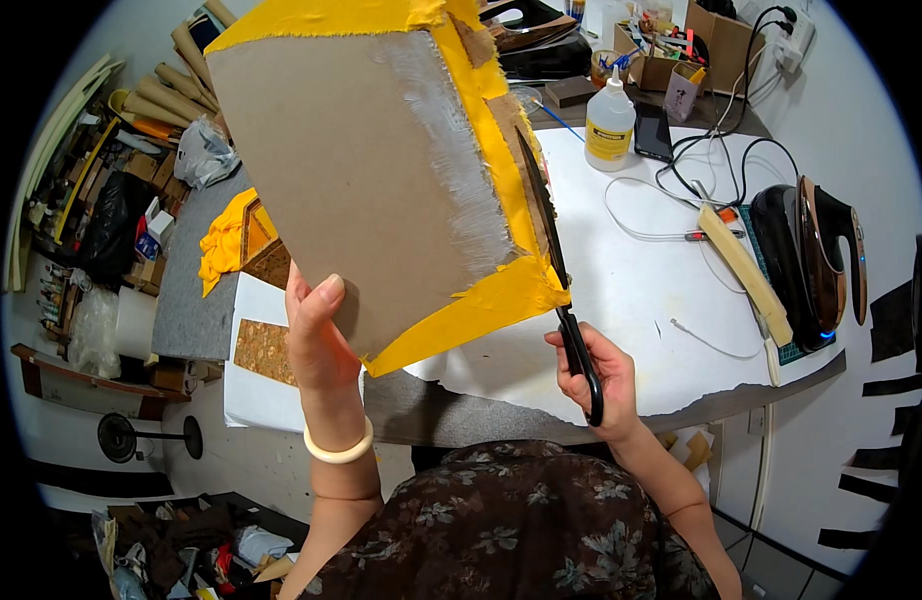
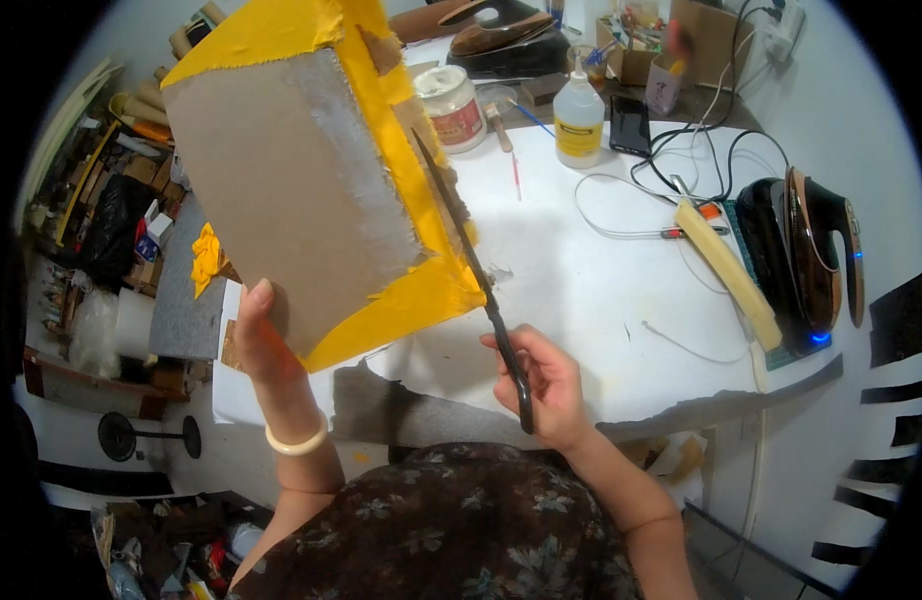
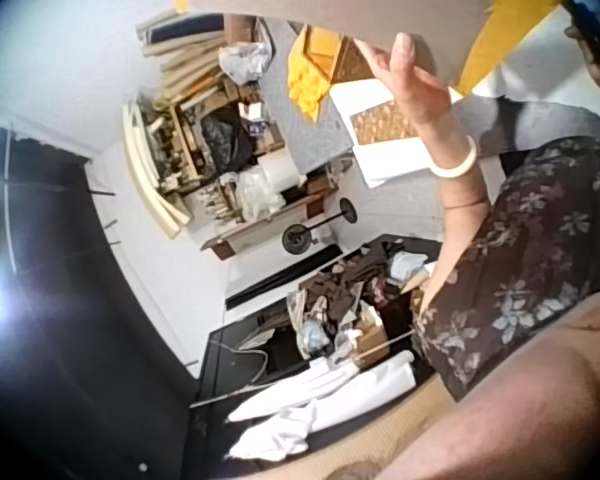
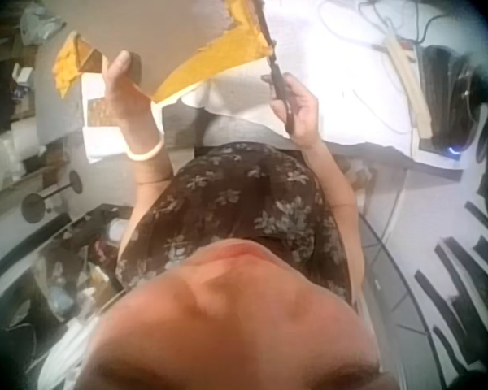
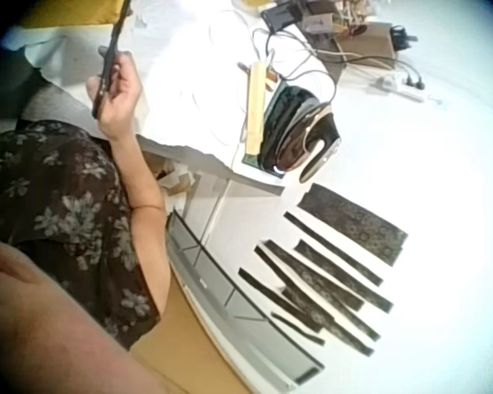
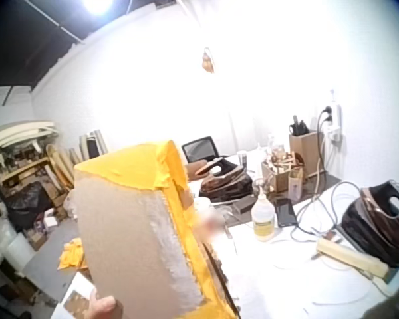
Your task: The person applies adhesive to the edges of a rectangular board using a brush, then presses a yellow fabric onto the glued surface. They use scissors to trim the excess fabric along the edges and fold the remaining fabric over the sides, smoothing it by hand to secure the attachment.
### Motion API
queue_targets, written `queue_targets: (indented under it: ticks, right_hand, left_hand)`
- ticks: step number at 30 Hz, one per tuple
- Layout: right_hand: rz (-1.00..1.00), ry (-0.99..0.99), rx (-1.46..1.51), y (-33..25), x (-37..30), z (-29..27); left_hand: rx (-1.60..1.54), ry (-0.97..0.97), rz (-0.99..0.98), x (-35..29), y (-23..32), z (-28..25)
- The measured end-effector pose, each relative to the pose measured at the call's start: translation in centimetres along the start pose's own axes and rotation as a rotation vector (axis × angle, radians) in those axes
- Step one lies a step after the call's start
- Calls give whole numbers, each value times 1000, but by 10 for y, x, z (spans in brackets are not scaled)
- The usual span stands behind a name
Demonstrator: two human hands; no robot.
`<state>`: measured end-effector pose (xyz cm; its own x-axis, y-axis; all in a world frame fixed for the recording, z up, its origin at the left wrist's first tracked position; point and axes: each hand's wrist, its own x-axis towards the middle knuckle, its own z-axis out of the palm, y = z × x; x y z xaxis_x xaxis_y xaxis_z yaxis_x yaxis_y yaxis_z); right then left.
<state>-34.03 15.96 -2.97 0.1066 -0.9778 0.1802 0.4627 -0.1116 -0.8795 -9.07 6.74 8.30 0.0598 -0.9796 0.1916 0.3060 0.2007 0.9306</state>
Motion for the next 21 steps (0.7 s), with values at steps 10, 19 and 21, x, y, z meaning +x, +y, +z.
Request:
queue_targets:
  ticks: [10,19,21]
  right_hand:
    - [15,46,15,4,-4,3]
    - [3,31,-46,5,-3,-2]
    - [-10,28,30,3,-1,0]
  left_hand:
    - [-22,-22,-10,0,-5,-4]
    - [8,-45,-19,-4,-3,-2]
    - [10,-75,-29,-5,-6,-3]
